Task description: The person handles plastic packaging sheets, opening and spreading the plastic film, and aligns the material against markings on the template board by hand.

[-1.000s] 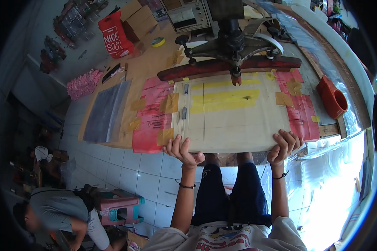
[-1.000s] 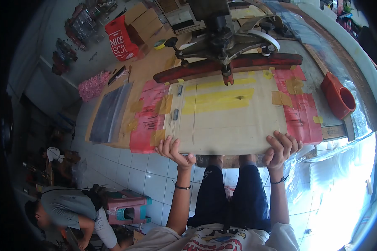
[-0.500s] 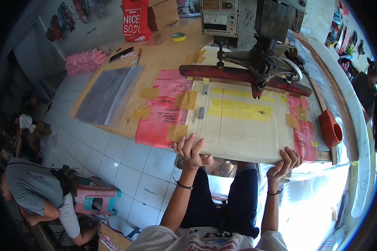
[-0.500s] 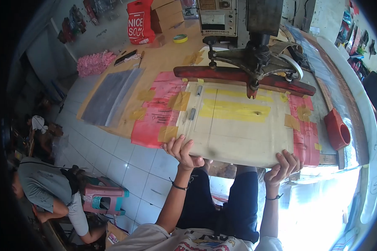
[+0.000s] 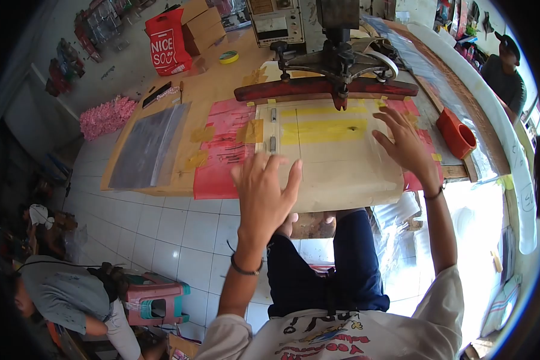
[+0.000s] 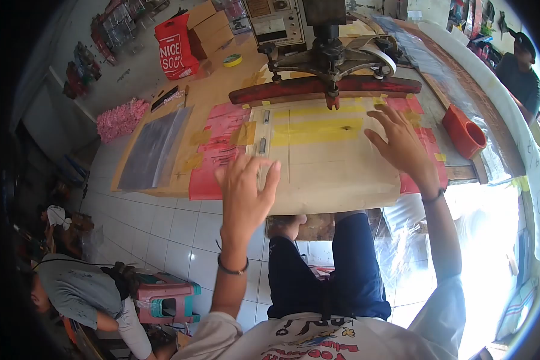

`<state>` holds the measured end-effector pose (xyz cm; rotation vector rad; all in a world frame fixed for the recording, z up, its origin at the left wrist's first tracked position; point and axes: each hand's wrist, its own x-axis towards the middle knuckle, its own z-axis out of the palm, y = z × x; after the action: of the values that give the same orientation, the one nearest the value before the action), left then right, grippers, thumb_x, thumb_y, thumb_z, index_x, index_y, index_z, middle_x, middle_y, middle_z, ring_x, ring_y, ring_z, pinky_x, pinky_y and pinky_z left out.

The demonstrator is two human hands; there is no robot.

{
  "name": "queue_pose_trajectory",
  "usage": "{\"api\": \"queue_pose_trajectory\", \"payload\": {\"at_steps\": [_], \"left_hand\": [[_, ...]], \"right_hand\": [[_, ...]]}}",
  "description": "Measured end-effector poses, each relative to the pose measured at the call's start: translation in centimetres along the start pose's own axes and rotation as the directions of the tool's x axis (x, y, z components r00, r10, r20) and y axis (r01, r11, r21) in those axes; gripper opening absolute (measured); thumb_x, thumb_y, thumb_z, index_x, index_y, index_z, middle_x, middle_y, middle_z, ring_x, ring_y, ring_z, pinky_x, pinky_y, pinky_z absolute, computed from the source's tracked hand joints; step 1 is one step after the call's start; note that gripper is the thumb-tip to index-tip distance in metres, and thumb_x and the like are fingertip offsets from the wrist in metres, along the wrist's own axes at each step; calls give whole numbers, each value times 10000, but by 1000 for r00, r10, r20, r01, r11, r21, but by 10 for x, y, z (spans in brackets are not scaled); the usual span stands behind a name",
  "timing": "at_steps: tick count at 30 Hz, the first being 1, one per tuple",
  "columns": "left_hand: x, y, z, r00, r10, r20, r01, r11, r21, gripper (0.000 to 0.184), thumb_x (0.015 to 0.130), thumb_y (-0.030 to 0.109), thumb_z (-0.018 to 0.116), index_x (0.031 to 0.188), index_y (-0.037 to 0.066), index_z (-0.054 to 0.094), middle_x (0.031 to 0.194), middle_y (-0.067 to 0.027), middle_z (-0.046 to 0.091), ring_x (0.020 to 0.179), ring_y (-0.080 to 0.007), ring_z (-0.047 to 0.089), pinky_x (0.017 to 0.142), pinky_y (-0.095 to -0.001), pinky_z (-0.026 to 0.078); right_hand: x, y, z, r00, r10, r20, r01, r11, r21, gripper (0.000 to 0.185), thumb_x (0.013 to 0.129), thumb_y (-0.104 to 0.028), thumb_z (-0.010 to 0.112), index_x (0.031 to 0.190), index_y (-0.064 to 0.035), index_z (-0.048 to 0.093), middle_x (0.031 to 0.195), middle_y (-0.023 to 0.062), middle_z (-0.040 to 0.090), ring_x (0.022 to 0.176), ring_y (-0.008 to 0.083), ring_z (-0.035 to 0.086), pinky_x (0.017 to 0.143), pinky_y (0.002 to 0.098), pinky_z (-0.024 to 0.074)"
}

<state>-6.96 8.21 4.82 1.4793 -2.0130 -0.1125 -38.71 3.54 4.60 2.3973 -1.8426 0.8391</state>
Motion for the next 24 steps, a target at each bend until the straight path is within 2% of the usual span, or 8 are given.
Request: {"api": "queue_pose_trajectory", "payload": {"at_steps": [2,4,7,10,13,16,22,24], "left_hand": [[42,-1,-3,982,157,106,-153,987,-51,388,945,393,610,1103,47,689,1098,-108,634,1177,-302,522,1026,-477,341],[86,-25,23,897,334,290,-306,942,-140,463,947,430,602,1183,36,666,1147,-126,614,1190,-322,515,1019,-459,369],[119,-70,83,848,480,226,-501,864,46,525,956,450,586,1287,43,612,1238,-138,558,1211,-322,494,1019,-465,384],[120,-69,86,860,468,204,-483,875,32,559,962,457,572,1348,53,565,1314,-136,502,1239,-314,468,1036,-457,366],[118,-63,79,875,398,277,-423,905,37,547,959,454,578,1341,64,576,1293,-118,510,1248,-306,455,1048,-445,350],[118,-68,82,877,422,228,-434,901,2,541,955,451,582,1335,66,583,1274,-114,513,1237,-296,462,1051,-436,340],[120,-74,89,901,403,161,-394,915,-85,430,955,425,597,1238,104,641,1242,-83,537,1221,-274,477,1048,-437,332],[120,-75,90,924,357,141,-333,928,-166,356,951,377,619,1168,99,666,1157,-78,576,1166,-266,523,1014,-412,365]], "right_hand": [[23,17,14,985,-53,162,44,997,55,461,990,-335,553,1350,-46,548,1468,191,467,1364,356,430,1153,449,310],[33,20,24,963,-111,245,134,988,-81,499,1008,-366,517,1407,-67,501,1510,197,419,1407,352,384,1176,458,277],[38,26,34,955,-146,259,179,978,-106,542,1023,-423,455,1446,-85,470,1553,193,367,1455,342,315,1207,472,208],[33,23,36,966,-109,236,131,988,-79,535,1026,-442,423,1449,-120,476,1570,177,348,1468,347,282,1218,476,180],[32,25,41,972,-116,206,138,986,-98,530,1024,-439,431,1445,-121,481,1567,180,352,1466,359,282,1218,479,177],[33,22,38,960,-97,264,137,981,-140,564,1045,-461,384,1490,-117,421,1589,187,305,1493,342,232,1231,467,144],[29,11,44,949,-18,314,83,978,-193,663,1025,-568,309,1553,-167,315,1623,172,227,1509,348,181,1237,503,98],[24,5,38,940,-18,340,89,977,-195,669,1022,-578,301,1560,-179,302,1628,170,214,1515,341,162,1237,506,90]]}}
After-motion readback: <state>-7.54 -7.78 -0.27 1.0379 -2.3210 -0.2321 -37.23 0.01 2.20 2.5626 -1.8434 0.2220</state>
